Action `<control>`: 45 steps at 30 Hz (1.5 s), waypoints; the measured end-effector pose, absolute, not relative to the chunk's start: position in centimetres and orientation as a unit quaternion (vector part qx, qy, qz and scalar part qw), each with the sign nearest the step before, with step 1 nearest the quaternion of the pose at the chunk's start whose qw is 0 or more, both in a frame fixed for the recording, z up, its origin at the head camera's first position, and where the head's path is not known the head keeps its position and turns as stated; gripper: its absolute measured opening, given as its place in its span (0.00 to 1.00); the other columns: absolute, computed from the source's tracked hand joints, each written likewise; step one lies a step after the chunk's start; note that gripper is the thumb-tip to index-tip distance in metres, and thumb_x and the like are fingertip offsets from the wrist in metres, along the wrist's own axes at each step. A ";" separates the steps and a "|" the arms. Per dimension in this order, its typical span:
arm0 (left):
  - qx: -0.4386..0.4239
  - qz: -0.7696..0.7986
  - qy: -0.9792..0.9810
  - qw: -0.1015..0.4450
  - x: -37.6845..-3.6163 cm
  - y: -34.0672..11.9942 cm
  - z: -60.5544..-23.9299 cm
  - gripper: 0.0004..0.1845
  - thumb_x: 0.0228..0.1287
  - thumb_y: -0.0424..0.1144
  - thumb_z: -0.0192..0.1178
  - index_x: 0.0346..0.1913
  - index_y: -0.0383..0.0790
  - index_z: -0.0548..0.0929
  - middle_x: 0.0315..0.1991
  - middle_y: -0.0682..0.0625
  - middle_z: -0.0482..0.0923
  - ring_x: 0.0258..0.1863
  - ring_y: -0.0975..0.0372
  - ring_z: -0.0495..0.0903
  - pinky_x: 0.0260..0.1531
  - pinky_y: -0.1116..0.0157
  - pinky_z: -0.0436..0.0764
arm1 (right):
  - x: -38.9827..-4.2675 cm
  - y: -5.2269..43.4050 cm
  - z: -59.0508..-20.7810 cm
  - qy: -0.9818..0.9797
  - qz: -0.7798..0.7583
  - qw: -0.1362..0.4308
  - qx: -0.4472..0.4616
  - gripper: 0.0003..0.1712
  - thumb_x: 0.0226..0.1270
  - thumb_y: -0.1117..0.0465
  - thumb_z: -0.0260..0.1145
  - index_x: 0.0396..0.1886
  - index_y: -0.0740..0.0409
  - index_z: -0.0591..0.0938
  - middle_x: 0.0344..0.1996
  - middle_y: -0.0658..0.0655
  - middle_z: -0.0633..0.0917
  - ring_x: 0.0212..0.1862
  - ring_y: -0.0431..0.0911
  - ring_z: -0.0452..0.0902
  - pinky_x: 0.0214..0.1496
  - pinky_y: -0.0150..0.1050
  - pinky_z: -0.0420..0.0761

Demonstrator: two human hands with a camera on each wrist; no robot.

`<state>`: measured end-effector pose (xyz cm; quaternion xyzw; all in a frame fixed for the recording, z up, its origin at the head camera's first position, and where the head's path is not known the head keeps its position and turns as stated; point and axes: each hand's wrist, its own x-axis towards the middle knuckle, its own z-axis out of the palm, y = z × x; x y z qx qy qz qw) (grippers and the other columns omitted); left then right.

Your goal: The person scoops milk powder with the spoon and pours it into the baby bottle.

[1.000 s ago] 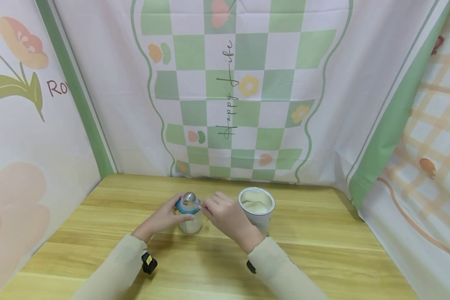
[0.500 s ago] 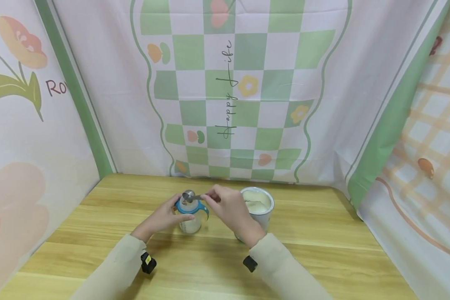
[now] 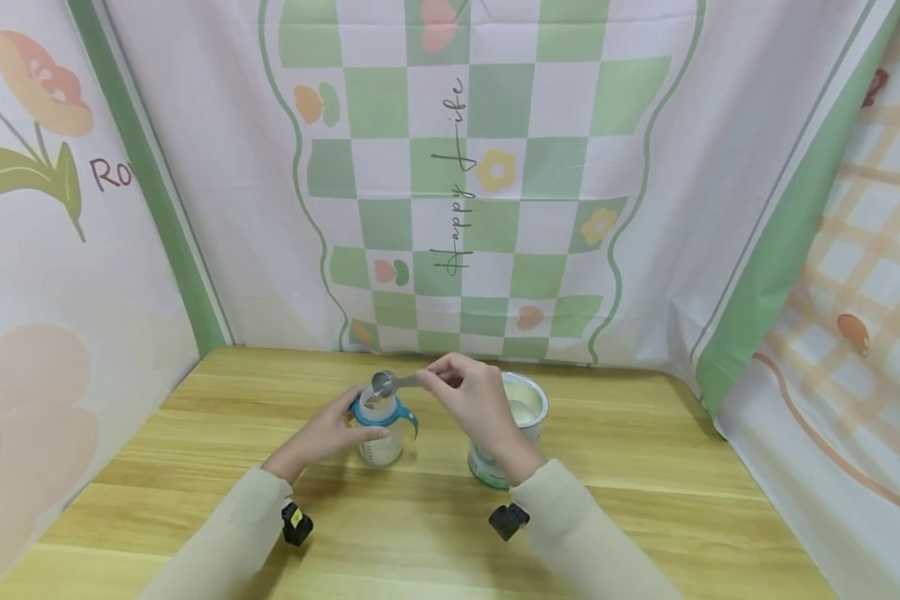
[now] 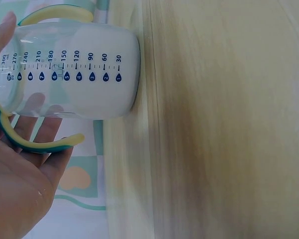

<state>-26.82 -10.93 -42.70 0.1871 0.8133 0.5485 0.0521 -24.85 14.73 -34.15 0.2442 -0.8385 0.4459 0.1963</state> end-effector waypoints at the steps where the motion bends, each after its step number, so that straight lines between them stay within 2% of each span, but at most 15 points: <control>1: 0.186 0.549 0.813 0.053 -26.8 -10.9 -42.7 0.37 0.62 0.44 0.72 0.72 0.52 0.68 0.62 0.51 0.76 0.67 0.51 0.69 0.66 0.40 0.62 | -24.8 14.8 -34.0 -0.838 0.452 0.190 0.239 0.08 0.69 0.52 0.70 0.34 0.50 0.87 0.25 0.43 0.86 0.24 0.40 0.79 0.22 0.35 0.76; 11: 0.184 0.530 0.826 0.048 -26.8 -10.8 -42.3 0.39 0.59 0.49 0.74 0.72 0.49 0.68 0.63 0.49 0.75 0.67 0.52 0.69 0.67 0.44 0.64 | -24.7 16.4 -33.1 -0.823 0.517 0.134 0.195 0.16 0.69 0.45 0.69 0.38 0.53 0.87 0.31 0.52 0.88 0.33 0.46 0.83 0.32 0.36 0.80; 18: 0.177 0.518 0.835 0.049 -26.8 -10.8 -42.3 0.42 0.56 0.52 0.75 0.71 0.49 0.68 0.63 0.50 0.75 0.67 0.53 0.70 0.66 0.46 0.66 | -24.7 17.7 -32.9 -0.823 0.525 0.128 0.174 0.18 0.69 0.45 0.68 0.38 0.55 0.87 0.30 0.51 0.88 0.32 0.48 0.81 0.32 0.35 0.77; 23: 0.178 0.512 0.839 0.045 -26.9 -10.8 -42.3 0.42 0.55 0.53 0.76 0.71 0.49 0.69 0.63 0.48 0.75 0.65 0.53 0.71 0.65 0.45 0.67 | -24.8 18.7 -32.9 -0.819 0.526 0.140 0.179 0.16 0.71 0.49 0.68 0.39 0.58 0.87 0.29 0.52 0.87 0.32 0.52 0.82 0.32 0.34 0.78; 32: 0.181 0.501 0.845 0.032 -27.1 -10.7 -42.4 0.43 0.53 0.54 0.77 0.70 0.48 0.69 0.61 0.50 0.76 0.62 0.55 0.74 0.62 0.47 0.70 | -22.6 19.4 -30.5 -0.820 0.516 0.168 0.182 0.10 0.72 0.63 0.66 0.37 0.69 0.84 0.28 0.59 0.86 0.28 0.40 0.81 0.32 0.32 0.81; 39: 0.194 0.487 0.851 0.022 -27.2 -10.4 -42.0 0.44 0.54 0.52 0.76 0.72 0.47 0.68 0.61 0.50 0.75 0.61 0.55 0.75 0.61 0.49 0.73 | -23.5 21.2 -31.6 -0.823 0.507 0.190 0.171 0.12 0.72 0.59 0.68 0.37 0.65 0.86 0.28 0.60 0.87 0.29 0.44 0.82 0.32 0.32 0.81; 45: 0.202 0.484 0.852 0.012 -27.4 -10.0 -41.4 0.45 0.56 0.58 0.73 0.74 0.47 0.66 0.67 0.48 0.71 0.64 0.51 0.72 0.62 0.47 0.71 | -24.5 23.1 -32.7 -0.823 0.499 0.219 0.158 0.14 0.71 0.53 0.69 0.36 0.62 0.86 0.28 0.60 0.86 0.30 0.51 0.82 0.31 0.32 0.80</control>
